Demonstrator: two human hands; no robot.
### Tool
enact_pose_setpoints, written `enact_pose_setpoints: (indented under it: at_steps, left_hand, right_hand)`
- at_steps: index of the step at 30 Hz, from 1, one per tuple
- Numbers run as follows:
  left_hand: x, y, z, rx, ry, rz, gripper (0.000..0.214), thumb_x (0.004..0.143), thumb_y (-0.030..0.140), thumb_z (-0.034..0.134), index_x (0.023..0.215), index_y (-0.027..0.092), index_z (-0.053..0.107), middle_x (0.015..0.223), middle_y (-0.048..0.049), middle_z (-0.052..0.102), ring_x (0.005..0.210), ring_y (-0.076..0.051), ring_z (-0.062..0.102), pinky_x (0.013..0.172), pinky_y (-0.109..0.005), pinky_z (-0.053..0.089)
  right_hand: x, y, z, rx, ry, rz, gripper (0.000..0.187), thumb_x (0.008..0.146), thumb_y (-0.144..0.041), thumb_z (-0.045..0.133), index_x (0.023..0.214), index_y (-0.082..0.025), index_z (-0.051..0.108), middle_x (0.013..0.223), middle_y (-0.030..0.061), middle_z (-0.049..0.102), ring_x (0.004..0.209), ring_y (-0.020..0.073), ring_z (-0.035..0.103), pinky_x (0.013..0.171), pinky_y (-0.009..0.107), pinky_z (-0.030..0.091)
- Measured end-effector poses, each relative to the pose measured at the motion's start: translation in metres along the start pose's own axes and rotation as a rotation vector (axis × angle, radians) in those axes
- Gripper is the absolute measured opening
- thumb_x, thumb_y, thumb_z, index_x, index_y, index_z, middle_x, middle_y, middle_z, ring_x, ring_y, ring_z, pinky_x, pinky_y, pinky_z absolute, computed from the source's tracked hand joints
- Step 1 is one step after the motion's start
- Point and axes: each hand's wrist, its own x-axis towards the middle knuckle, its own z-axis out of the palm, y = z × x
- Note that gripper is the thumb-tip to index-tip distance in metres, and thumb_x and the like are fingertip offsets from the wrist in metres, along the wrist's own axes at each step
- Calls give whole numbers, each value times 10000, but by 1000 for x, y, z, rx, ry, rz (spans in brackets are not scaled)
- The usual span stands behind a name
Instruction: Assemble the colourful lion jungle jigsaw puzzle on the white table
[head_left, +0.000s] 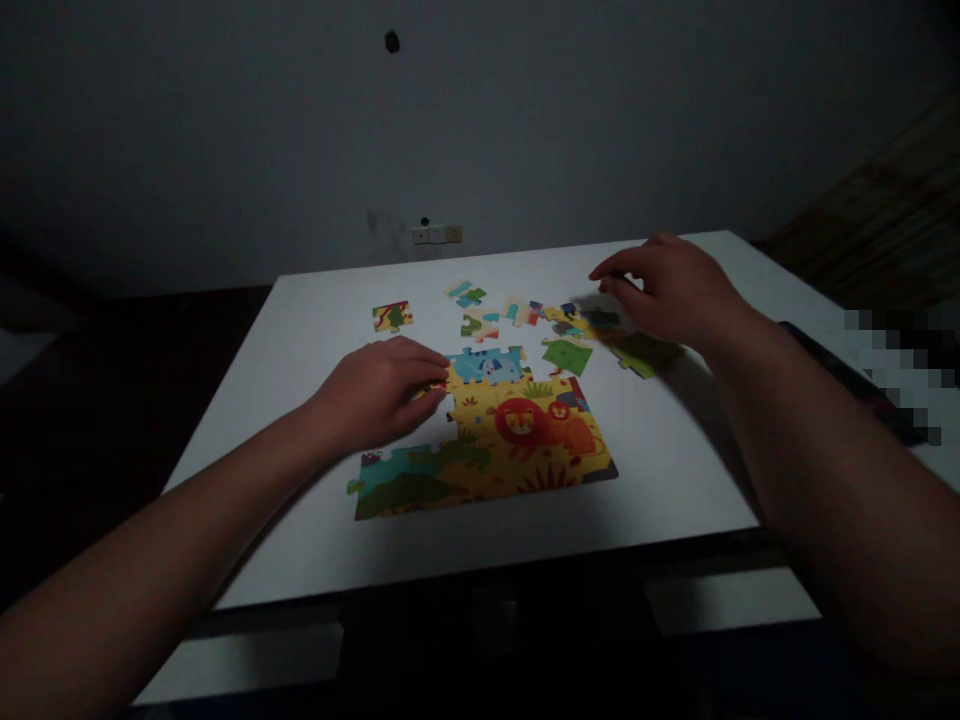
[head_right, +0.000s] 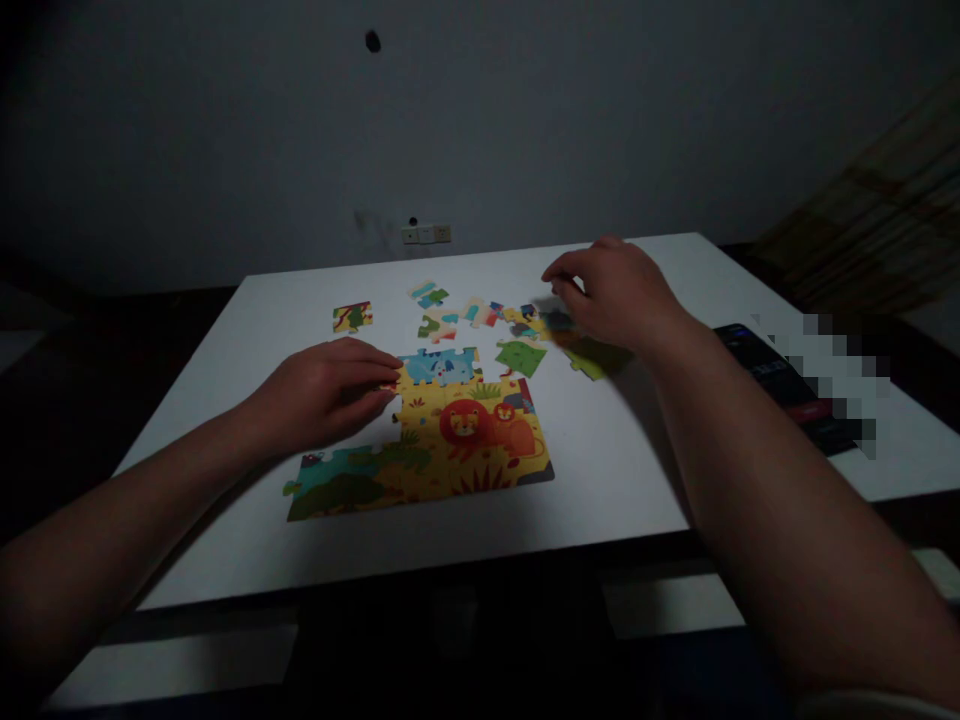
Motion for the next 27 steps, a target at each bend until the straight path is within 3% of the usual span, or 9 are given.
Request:
enact_pose_setpoints:
  at_steps: [5, 8, 14, 21, 24, 27]
  left_hand:
    - [0, -1, -2, -9, -21, -14, 406, 1115, 479, 591, 1306, 256, 871, 1415, -138, 828, 1292, -357, 764, 1095, -571, 638]
    - [-2, -8, -5, -53, -57, 18, 438, 1071, 508, 667, 1380, 255, 846, 1482, -150, 798, 1356, -377, 744, 1167, -609, 610]
    - [-6, -21, -6, -116, -78, 90, 470, 1069, 452, 677, 1501, 308, 791, 1594, -136, 743, 1449, -378, 709, 1251, -638, 567]
    - [-1, -16, 4, -112, -20, 95, 406, 1109, 392, 612, 1452, 301, 809, 1552, -136, 765, 1398, -366, 732, 1222, -636, 583]
    - [1, -12, 6, -85, -5, 77, 406, 1136, 406, 584, 1450, 263, 797, 1539, -149, 769, 1391, -359, 735, 1221, -641, 579]
    - [2, -10, 5, -62, -17, 81, 402, 1147, 408, 574, 1439, 240, 793, 1519, -155, 781, 1380, -354, 740, 1206, -632, 586]
  right_hand:
    - [-3, 23, -3, 1, -7, 142, 380, 1070, -526, 636, 1242, -284, 873, 1237, 152, 863, 1195, 445, 752, 1094, 663, 574]
    - [-6, 32, -5, 51, -104, 146, 401, 1044, -468, 619, 1270, -260, 878, 1321, 146, 864, 1191, 414, 787, 1096, 644, 607]
    - [-6, 25, -4, 163, -306, 87, 386, 958, -521, 755, 1262, -325, 891, 1254, 94, 890, 1086, 373, 830, 1015, 577, 674]
    - [4, 0, 24, 106, -276, -45, 517, 941, -624, 798, 1330, -288, 860, 1394, 168, 797, 1366, 461, 689, 1249, 704, 521]
    - [7, -5, 31, 102, -259, -19, 520, 932, -640, 802, 1291, -267, 852, 1331, 184, 803, 1326, 477, 692, 1202, 716, 546]
    - [6, -9, 29, 129, -183, 51, 536, 868, -648, 859, 1236, -260, 831, 1242, 170, 821, 1186, 445, 737, 1060, 657, 623]
